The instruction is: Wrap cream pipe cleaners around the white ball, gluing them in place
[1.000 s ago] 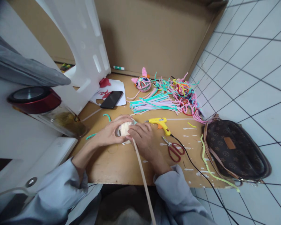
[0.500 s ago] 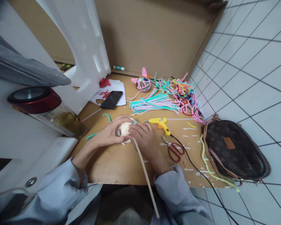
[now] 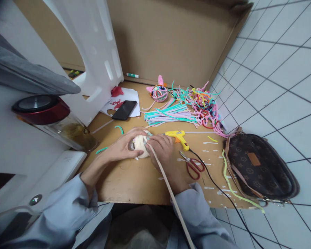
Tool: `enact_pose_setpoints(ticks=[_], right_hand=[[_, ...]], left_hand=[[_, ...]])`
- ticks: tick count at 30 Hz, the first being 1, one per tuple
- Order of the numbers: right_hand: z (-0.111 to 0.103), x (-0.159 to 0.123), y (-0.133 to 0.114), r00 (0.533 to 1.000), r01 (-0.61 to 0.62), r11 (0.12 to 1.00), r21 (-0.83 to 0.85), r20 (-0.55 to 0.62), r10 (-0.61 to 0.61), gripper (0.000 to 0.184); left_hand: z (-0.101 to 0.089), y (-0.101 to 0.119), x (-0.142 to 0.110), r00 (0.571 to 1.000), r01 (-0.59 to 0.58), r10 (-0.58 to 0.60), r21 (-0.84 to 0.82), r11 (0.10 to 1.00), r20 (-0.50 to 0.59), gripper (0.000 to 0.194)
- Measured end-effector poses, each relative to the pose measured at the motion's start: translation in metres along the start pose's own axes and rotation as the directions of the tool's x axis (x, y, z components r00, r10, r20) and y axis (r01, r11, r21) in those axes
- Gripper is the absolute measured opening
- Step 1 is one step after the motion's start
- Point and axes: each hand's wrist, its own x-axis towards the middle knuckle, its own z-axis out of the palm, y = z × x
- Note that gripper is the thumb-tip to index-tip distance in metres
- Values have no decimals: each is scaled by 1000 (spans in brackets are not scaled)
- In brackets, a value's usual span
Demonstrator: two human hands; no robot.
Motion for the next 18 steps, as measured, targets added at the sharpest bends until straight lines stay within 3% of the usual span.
enact_pose_setpoints(ticks=[5,13,18], right_hand=[[-3,0,-2,998,-61,998,-10,34,62,18],[2,-6,1,999,33,999,-13,31,-32,19],[2,-10,3,993,-32,999,-35,113,36,17]], left_hand=[[0,-1,0,1000,1,-1,-11,1000,5,52],[1,6,0,999,34,-34,9,999,22,50],[-1,8,-2,999,28,-30,82,996,27,51]])
